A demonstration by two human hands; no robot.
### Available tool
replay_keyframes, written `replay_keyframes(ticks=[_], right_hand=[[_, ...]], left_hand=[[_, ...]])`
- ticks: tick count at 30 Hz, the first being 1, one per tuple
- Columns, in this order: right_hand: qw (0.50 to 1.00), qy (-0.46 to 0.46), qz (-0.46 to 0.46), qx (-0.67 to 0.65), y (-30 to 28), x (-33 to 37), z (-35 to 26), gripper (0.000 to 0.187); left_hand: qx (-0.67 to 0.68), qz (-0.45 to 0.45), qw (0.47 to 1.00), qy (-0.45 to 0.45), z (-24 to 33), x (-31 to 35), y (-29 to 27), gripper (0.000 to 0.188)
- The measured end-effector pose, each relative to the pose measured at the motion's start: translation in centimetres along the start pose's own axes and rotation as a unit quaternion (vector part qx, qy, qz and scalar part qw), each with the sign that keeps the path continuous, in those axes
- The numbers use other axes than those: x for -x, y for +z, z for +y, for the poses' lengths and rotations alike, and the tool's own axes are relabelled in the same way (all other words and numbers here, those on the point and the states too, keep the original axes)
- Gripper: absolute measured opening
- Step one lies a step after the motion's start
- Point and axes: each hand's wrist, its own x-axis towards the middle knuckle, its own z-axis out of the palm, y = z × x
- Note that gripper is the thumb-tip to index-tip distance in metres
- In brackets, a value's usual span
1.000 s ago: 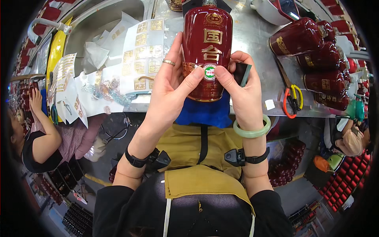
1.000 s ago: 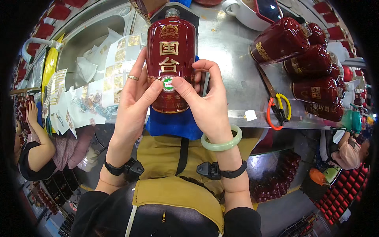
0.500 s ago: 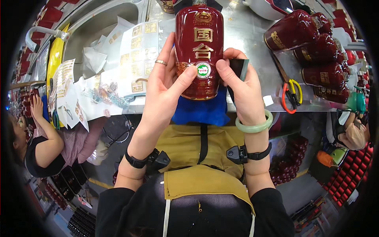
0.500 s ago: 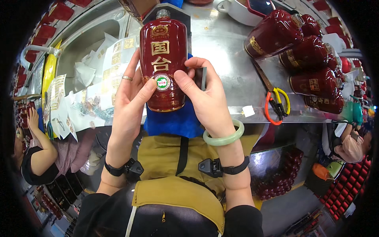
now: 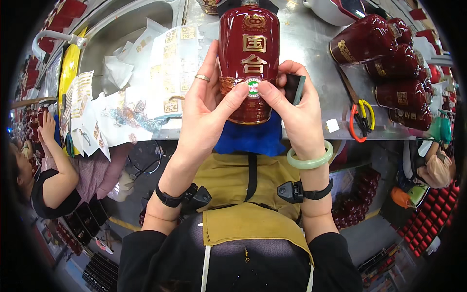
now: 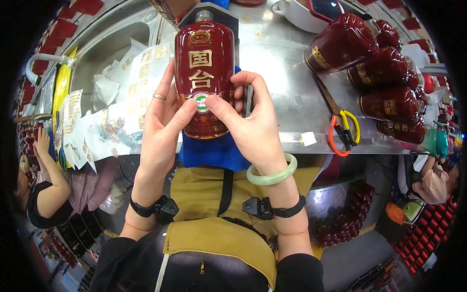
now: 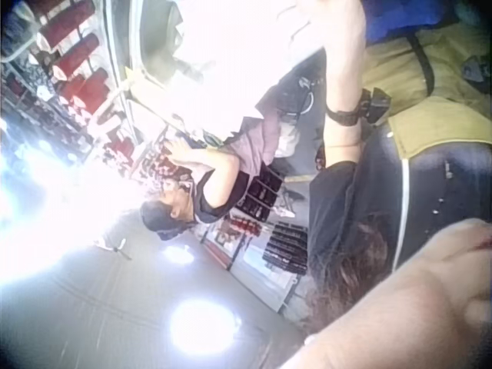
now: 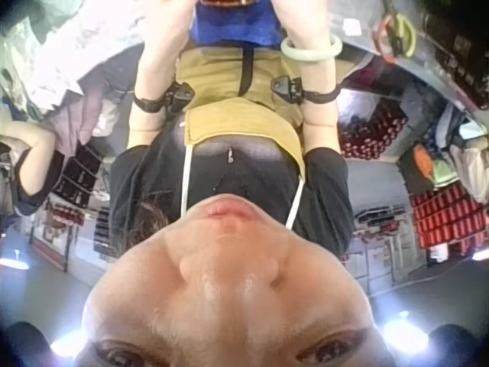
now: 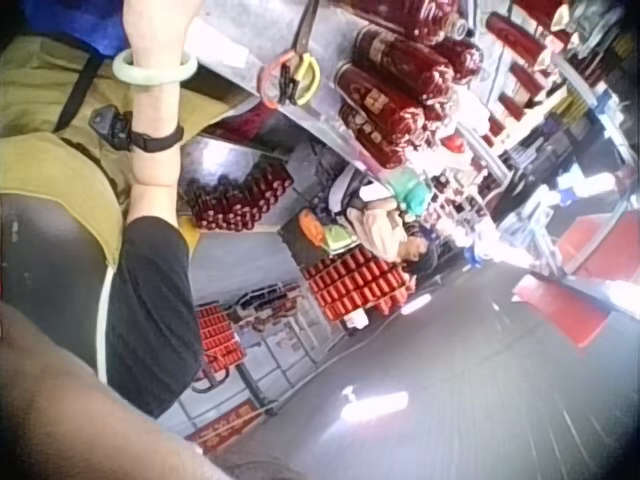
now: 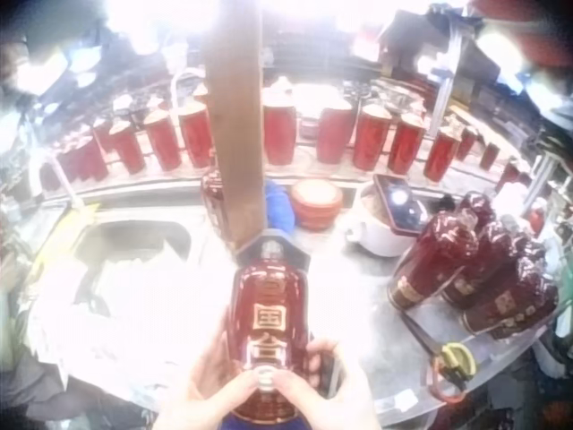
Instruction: Applying decorative labels and gold trim to red liquor bottles.
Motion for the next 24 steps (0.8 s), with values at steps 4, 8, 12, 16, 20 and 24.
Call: replay_keyframes(ticks=[4,8,12,16,20,24], right_hand=[[1.000,0.003,-0.002,-0.009,0.0,-0.1,-0.1,0.045],[1.000,-0.003,-0.003,0.005,0.0,0.0,0.1,0.045],[1.000,-0.003,0.000,0.005,0.0,0.0,0.2,0.046],[1.000,0.005,-0.003,-0.008,-0.2,0.0,-0.2,0.047],[0.999,0.020,-0.020,-0.014,-0.9,-0.2,-0.6,0.038],[0.999,0.018,-0.018,-0.021,-1.0,-0.4,-0.3,0.036]], left_hand=[[-0.004,-0.002,1.000,0.003,0.0,-0.1,0.0,0.083],[-0.009,0.000,1.000,0.011,-0.3,0.0,-0.2,0.083],[0.001,0.001,1.000,-0.001,-0.1,0.2,-0.2,0.083],[0.015,-0.009,1.000,-0.005,-0.1,0.0,-0.4,0.077],[0.064,-0.010,0.998,-0.026,-0.1,0.1,-0.9,0.068],[0.058,-0.013,0.998,-0.009,-0.2,-0.1,-0.6,0.068]])
